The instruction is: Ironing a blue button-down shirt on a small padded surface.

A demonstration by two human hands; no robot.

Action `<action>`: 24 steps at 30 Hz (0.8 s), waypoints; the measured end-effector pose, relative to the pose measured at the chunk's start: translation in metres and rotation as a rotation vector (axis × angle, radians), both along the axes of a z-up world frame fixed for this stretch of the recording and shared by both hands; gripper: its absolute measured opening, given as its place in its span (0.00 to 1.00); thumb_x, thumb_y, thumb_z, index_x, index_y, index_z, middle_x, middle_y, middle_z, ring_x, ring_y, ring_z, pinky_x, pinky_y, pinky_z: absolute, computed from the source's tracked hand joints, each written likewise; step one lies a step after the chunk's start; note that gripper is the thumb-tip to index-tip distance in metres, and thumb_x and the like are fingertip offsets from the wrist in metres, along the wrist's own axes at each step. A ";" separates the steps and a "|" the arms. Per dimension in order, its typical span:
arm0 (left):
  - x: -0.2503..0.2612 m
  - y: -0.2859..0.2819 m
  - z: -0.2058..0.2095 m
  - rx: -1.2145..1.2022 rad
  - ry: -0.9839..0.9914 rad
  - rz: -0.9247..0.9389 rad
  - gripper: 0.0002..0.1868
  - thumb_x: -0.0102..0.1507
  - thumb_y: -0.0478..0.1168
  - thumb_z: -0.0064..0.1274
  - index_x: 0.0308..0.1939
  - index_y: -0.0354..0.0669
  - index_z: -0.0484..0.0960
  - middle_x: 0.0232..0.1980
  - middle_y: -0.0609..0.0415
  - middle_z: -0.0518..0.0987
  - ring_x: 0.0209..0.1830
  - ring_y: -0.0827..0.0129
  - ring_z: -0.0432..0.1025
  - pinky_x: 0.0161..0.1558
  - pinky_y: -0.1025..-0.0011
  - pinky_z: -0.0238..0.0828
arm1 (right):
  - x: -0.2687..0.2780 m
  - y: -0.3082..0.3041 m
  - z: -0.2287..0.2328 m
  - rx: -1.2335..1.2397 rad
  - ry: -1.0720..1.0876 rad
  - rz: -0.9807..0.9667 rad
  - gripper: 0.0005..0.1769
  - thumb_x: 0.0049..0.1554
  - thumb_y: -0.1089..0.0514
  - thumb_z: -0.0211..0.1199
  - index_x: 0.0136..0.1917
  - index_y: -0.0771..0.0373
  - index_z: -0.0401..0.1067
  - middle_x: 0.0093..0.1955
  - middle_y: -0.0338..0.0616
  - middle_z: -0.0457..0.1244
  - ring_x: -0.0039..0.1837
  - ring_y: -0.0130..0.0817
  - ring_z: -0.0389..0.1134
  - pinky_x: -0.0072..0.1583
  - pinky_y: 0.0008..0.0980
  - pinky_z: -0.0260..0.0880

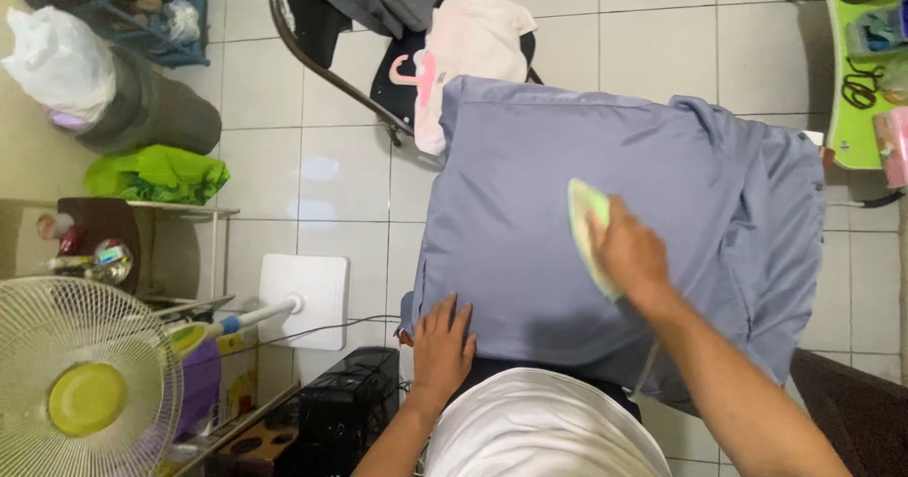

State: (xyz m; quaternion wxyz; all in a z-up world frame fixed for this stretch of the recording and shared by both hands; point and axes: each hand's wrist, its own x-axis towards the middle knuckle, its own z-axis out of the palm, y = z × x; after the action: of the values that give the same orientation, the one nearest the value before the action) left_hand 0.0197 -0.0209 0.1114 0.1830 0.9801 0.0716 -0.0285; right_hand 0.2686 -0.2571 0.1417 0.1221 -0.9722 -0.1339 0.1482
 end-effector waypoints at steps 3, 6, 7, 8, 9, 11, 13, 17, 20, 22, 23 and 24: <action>-0.006 0.004 0.000 0.048 -0.012 -0.018 0.30 0.59 0.44 0.57 0.64 0.40 0.74 0.76 0.41 0.63 0.71 0.48 0.61 0.65 0.54 0.56 | 0.019 0.019 -0.004 0.051 -0.034 -0.097 0.25 0.66 0.41 0.52 0.67 0.61 0.61 0.42 0.62 0.69 0.44 0.67 0.71 0.46 0.60 0.70; -0.018 0.007 0.003 0.053 0.089 -0.044 0.31 0.60 0.42 0.55 0.68 0.41 0.72 0.78 0.42 0.60 0.76 0.51 0.56 0.68 0.51 0.53 | 0.003 0.057 -0.008 0.072 -0.051 0.011 0.25 0.65 0.44 0.53 0.67 0.62 0.60 0.41 0.59 0.69 0.39 0.63 0.71 0.42 0.58 0.70; -0.022 0.009 0.002 0.030 0.122 -0.060 0.32 0.60 0.43 0.55 0.69 0.42 0.71 0.78 0.44 0.60 0.76 0.53 0.55 0.68 0.50 0.52 | -0.010 0.074 -0.001 0.109 0.019 0.111 0.25 0.64 0.44 0.53 0.67 0.61 0.62 0.44 0.58 0.69 0.41 0.60 0.72 0.43 0.56 0.71; -0.026 0.011 0.001 0.007 0.155 -0.076 0.33 0.60 0.43 0.56 0.70 0.43 0.70 0.79 0.46 0.59 0.77 0.55 0.55 0.68 0.48 0.51 | -0.023 0.092 0.007 0.147 0.088 0.211 0.26 0.63 0.44 0.53 0.68 0.60 0.63 0.47 0.56 0.70 0.42 0.58 0.73 0.44 0.54 0.72; -0.028 0.012 0.000 0.009 0.150 -0.071 0.33 0.60 0.43 0.56 0.70 0.43 0.70 0.79 0.46 0.59 0.77 0.55 0.55 0.68 0.48 0.51 | -0.037 0.104 0.003 0.148 0.084 0.217 0.26 0.63 0.44 0.53 0.68 0.60 0.63 0.47 0.56 0.70 0.42 0.58 0.73 0.44 0.54 0.72; -0.028 0.016 -0.001 -0.025 0.160 -0.082 0.32 0.61 0.42 0.55 0.70 0.46 0.70 0.80 0.49 0.58 0.77 0.57 0.55 0.68 0.47 0.50 | -0.063 0.127 -0.004 0.201 0.017 0.571 0.28 0.65 0.42 0.52 0.68 0.64 0.62 0.42 0.52 0.69 0.35 0.50 0.72 0.38 0.47 0.74; -0.029 0.022 -0.005 -0.027 0.130 -0.092 0.32 0.60 0.42 0.55 0.70 0.47 0.70 0.79 0.50 0.59 0.76 0.57 0.56 0.67 0.48 0.51 | -0.060 0.136 -0.001 0.190 -0.026 0.562 0.27 0.64 0.42 0.52 0.68 0.62 0.61 0.42 0.52 0.69 0.35 0.53 0.72 0.38 0.49 0.73; -0.028 0.027 -0.006 -0.051 0.131 -0.117 0.32 0.59 0.41 0.56 0.68 0.46 0.71 0.79 0.50 0.60 0.75 0.57 0.57 0.66 0.53 0.51 | -0.021 0.157 -0.005 0.092 -0.148 0.454 0.28 0.65 0.46 0.52 0.71 0.65 0.60 0.41 0.56 0.70 0.34 0.54 0.72 0.35 0.50 0.73; -0.028 0.030 -0.004 -0.097 0.194 -0.130 0.32 0.60 0.40 0.56 0.70 0.46 0.70 0.80 0.50 0.57 0.77 0.58 0.53 0.68 0.53 0.48 | 0.027 0.169 -0.006 0.115 -0.129 0.286 0.27 0.67 0.45 0.49 0.70 0.67 0.61 0.46 0.59 0.69 0.39 0.55 0.72 0.41 0.50 0.74; -0.026 0.032 -0.001 -0.095 0.213 -0.129 0.33 0.60 0.39 0.56 0.70 0.46 0.69 0.80 0.50 0.56 0.77 0.59 0.53 0.68 0.53 0.48 | 0.047 0.172 -0.002 0.105 -0.134 0.215 0.22 0.67 0.45 0.50 0.64 0.65 0.61 0.44 0.57 0.69 0.39 0.57 0.72 0.42 0.52 0.73; -0.026 0.032 0.001 -0.093 0.237 -0.128 0.33 0.60 0.39 0.55 0.71 0.47 0.69 0.81 0.51 0.55 0.77 0.60 0.53 0.67 0.53 0.48 | 0.057 0.174 0.000 0.097 -0.134 0.145 0.19 0.68 0.45 0.51 0.58 0.63 0.60 0.42 0.55 0.69 0.40 0.58 0.72 0.43 0.54 0.71; -0.027 0.032 -0.003 -0.093 0.236 -0.127 0.33 0.60 0.39 0.55 0.71 0.47 0.69 0.81 0.51 0.55 0.77 0.60 0.53 0.67 0.53 0.48 | 0.054 0.171 -0.002 0.097 -0.135 0.145 0.19 0.68 0.45 0.51 0.58 0.63 0.60 0.42 0.55 0.69 0.40 0.58 0.72 0.43 0.54 0.71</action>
State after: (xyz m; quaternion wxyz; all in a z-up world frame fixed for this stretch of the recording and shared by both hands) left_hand -0.0078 0.0112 0.1081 0.2165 0.9629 0.0289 -0.1583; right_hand 0.3228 -0.0858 0.1394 0.1485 -0.9607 -0.2190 0.0841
